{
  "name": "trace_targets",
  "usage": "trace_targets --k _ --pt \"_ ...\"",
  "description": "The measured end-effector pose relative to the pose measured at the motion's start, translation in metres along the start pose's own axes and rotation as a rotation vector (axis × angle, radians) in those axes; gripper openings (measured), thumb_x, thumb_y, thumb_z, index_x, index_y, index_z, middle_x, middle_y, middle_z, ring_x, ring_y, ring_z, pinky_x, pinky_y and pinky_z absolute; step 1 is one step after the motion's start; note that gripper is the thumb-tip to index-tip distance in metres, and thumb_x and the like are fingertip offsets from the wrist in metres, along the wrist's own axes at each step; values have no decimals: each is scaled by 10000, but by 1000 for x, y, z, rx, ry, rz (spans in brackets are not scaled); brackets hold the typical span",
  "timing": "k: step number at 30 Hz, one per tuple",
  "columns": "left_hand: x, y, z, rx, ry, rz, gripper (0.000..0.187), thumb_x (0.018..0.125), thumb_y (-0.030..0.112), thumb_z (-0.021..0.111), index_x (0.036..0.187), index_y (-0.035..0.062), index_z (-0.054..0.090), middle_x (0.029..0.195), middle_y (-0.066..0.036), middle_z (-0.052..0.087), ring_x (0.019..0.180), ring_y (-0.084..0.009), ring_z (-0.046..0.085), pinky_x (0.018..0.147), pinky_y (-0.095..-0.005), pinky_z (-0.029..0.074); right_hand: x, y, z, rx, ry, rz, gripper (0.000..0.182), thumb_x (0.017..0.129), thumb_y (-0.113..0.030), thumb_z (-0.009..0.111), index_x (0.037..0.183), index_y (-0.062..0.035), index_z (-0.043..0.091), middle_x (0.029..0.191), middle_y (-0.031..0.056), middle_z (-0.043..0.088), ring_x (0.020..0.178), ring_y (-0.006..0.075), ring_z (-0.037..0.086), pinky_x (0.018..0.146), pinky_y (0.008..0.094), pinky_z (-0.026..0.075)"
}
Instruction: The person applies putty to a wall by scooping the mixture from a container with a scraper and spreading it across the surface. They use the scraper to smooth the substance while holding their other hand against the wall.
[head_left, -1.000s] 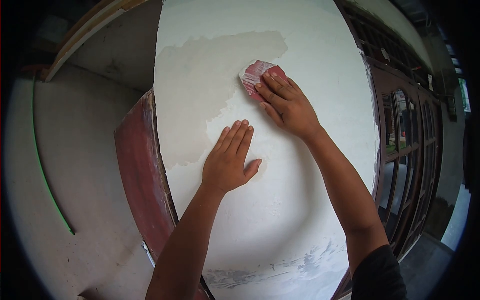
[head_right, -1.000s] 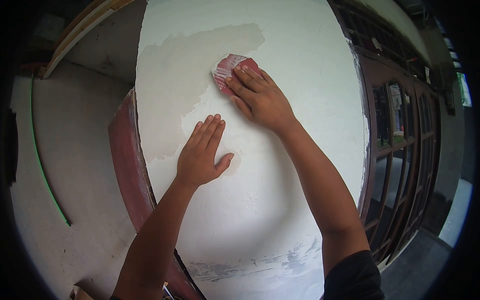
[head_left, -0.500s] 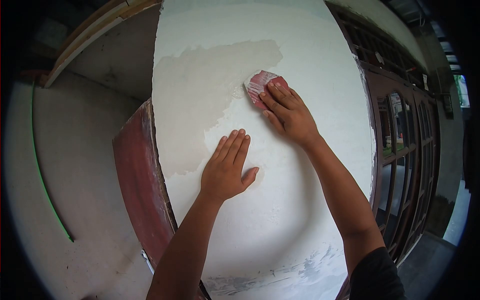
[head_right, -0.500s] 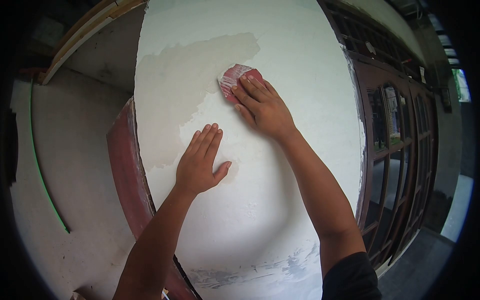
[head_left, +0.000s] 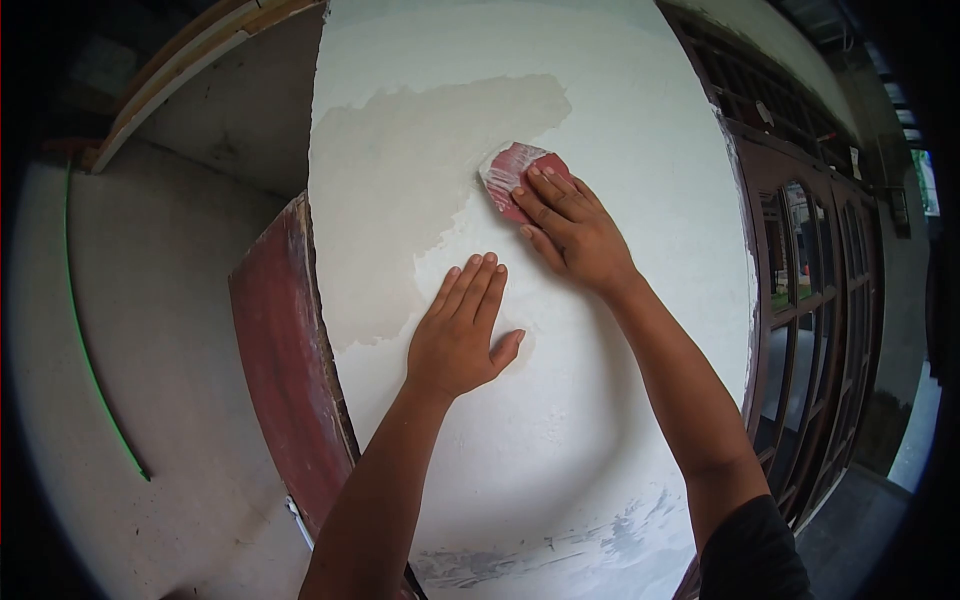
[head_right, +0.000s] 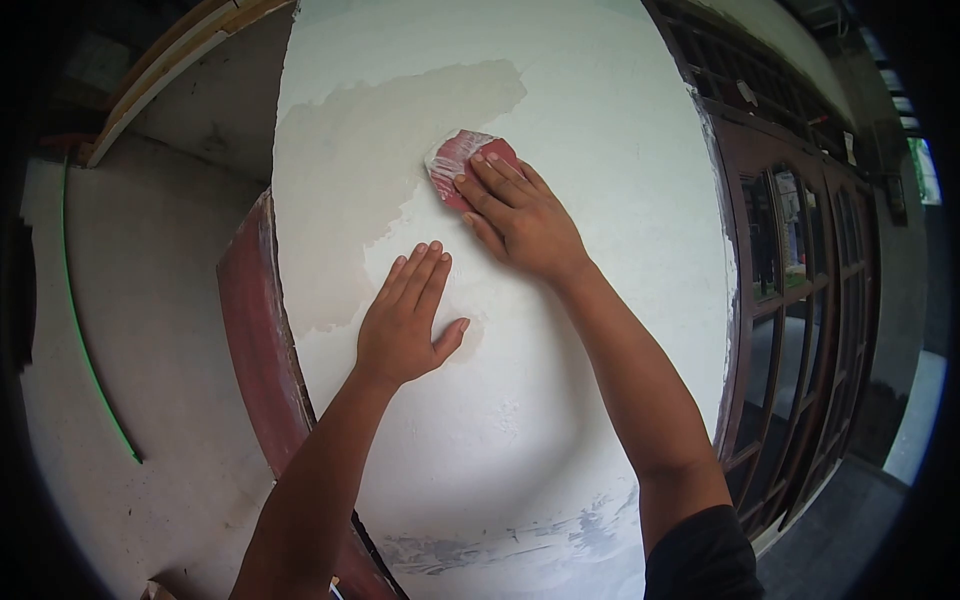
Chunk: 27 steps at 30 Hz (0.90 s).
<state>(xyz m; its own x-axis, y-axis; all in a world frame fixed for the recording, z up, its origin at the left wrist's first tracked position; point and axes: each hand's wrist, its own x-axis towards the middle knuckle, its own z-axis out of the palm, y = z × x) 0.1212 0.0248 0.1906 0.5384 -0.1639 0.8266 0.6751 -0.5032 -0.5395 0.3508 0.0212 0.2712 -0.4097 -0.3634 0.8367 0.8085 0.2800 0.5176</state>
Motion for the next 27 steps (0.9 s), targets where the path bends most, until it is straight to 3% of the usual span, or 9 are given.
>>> trace_targets --k 6,10,12,22,27 --pt "0 0 -1 -6 2 9 720 903 324 725 1466 -54 482 1556 -233 466 1478 -363 426 1231 -504 337 1 -5 6 12 -99 -53 410 965 -278 697 1342 -119 684 1455 133 611 1385 301 547 1170 503 410" --pt "0 1 -1 -4 5 -1 720 906 329 726 1465 -54 483 1555 -232 468 1476 -361 429 1232 -503 336 -21 1 -6 15 -104 -15 413 956 -269 708 1342 -124 688 1471 136 599 1376 308 557 1165 505 415" --pt "0 1 0 -4 4 -5 720 906 330 726 1464 -54 483 1555 -231 467 1477 -361 428 1233 -502 335 -22 2 -9 5 0 -13 422 950 -263 716 1349 -130 685 1481 137 592 1370 313 564 1162 507 419" --pt "1 0 -2 -8 4 1 727 902 327 729 1467 -58 481 1554 -224 471 1478 -350 431 1233 -494 338 0 -4 4 2 -110 -87 398 961 -262 704 1329 -112 696 1457 137 611 1391 305 543 1183 492 400" --pt "-1 0 0 -5 18 0 726 902 326 726 1468 -57 480 1551 -222 474 1477 -348 431 1235 -492 337 -16 1 -9 -19 -46 -71 389 959 -260 702 1318 -112 704 1458 137 612 1387 298 548 1177 494 406"
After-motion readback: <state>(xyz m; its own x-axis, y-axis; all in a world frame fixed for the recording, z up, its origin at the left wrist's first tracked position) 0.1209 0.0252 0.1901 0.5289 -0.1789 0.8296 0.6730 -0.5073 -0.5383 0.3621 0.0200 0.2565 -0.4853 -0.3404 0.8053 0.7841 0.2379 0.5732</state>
